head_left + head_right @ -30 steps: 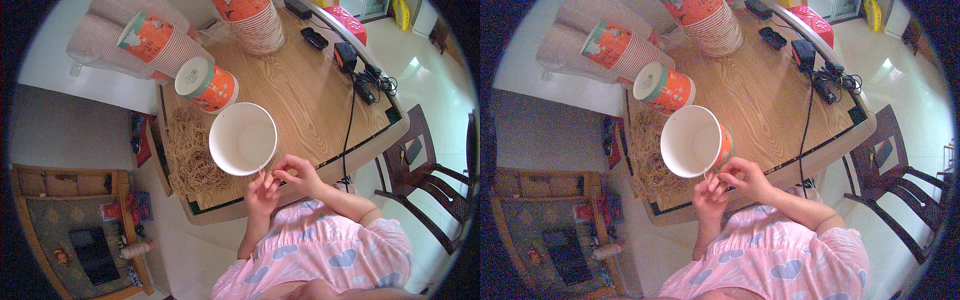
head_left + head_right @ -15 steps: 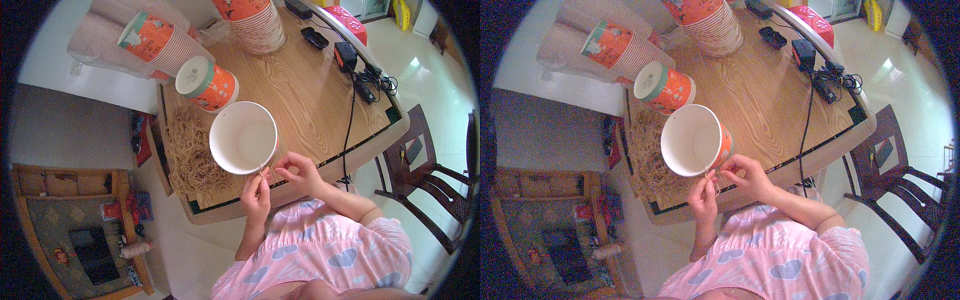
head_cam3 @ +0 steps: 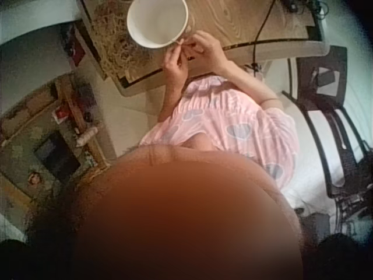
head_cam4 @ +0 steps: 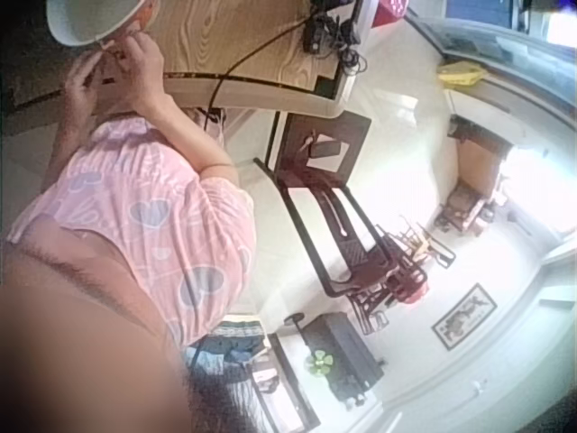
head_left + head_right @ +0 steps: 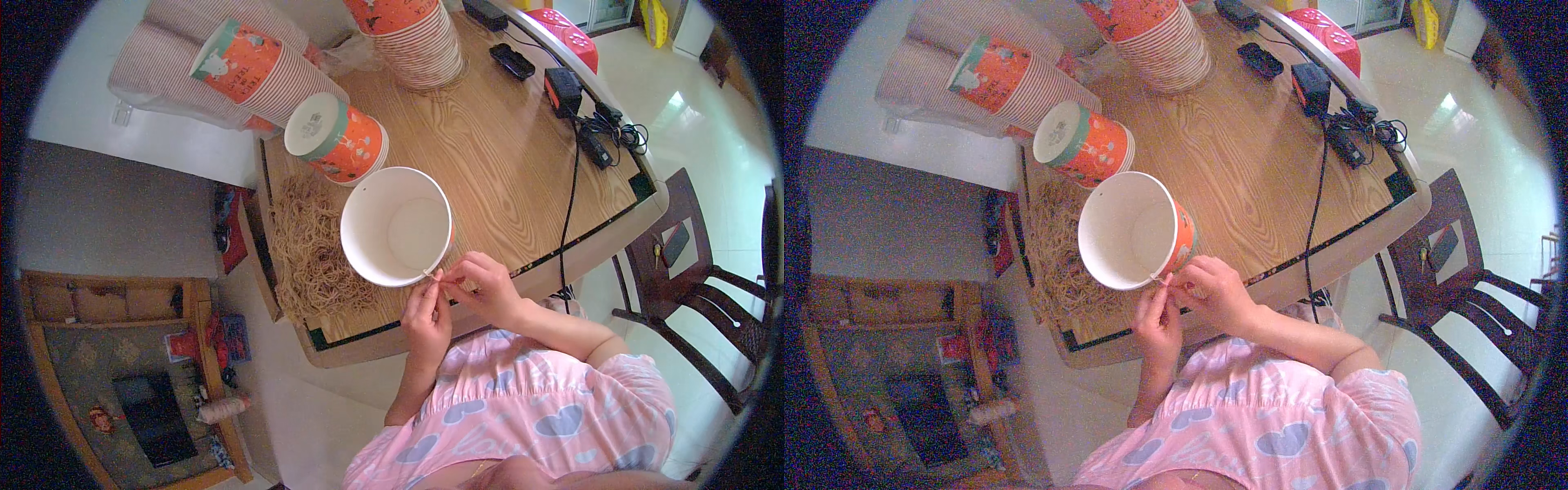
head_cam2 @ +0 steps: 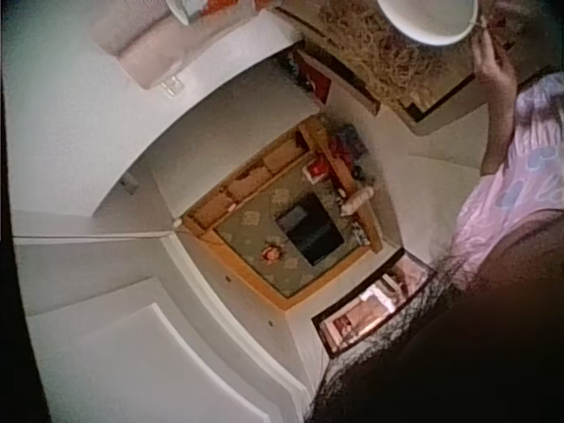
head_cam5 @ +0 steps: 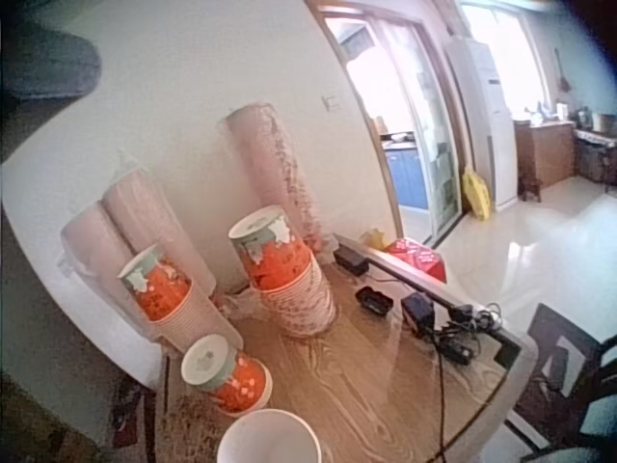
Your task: Attaching string handles to decorative paper buckets for a craft project.
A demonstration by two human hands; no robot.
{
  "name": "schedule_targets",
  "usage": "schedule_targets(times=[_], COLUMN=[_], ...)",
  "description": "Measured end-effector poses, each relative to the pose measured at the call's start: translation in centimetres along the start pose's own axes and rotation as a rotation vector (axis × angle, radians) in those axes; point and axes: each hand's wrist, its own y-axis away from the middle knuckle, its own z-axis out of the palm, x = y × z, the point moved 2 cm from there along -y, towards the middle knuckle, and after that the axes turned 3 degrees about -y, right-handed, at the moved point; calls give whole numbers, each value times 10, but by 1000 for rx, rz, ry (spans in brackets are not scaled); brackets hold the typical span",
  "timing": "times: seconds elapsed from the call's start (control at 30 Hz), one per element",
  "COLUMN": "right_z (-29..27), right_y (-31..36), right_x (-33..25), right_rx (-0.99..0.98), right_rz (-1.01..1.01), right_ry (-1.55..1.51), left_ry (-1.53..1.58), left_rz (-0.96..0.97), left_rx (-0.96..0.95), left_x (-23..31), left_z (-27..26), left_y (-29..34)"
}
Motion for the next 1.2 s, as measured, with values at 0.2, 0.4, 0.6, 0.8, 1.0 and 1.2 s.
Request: schedule_targets(times=[0.2,0.4,0.6,0.8,1.0,1.2], right_z=[-5,-4,-4,1,-1,-4], right_y=[-7,-6,-4,0,2,3], right_x=[2,4,4,3,1,2], right_rx=[58,27,17,12,9,23], right_rz=[94,146,126,4,-119,-147], right_ry=[-126,-178,-144,-58,17,71], left_ry=[533,993,1023,898,972,1010], left_rz=[-248,-695,-669,-604,-626,-673], left_rx=[220,24,46,118,161,130], left_x=[-9,-11,-23,-24,-21,-17], left_z=[8,13,23,25,24,19], left_y=[5,-5,3,4,2,0])
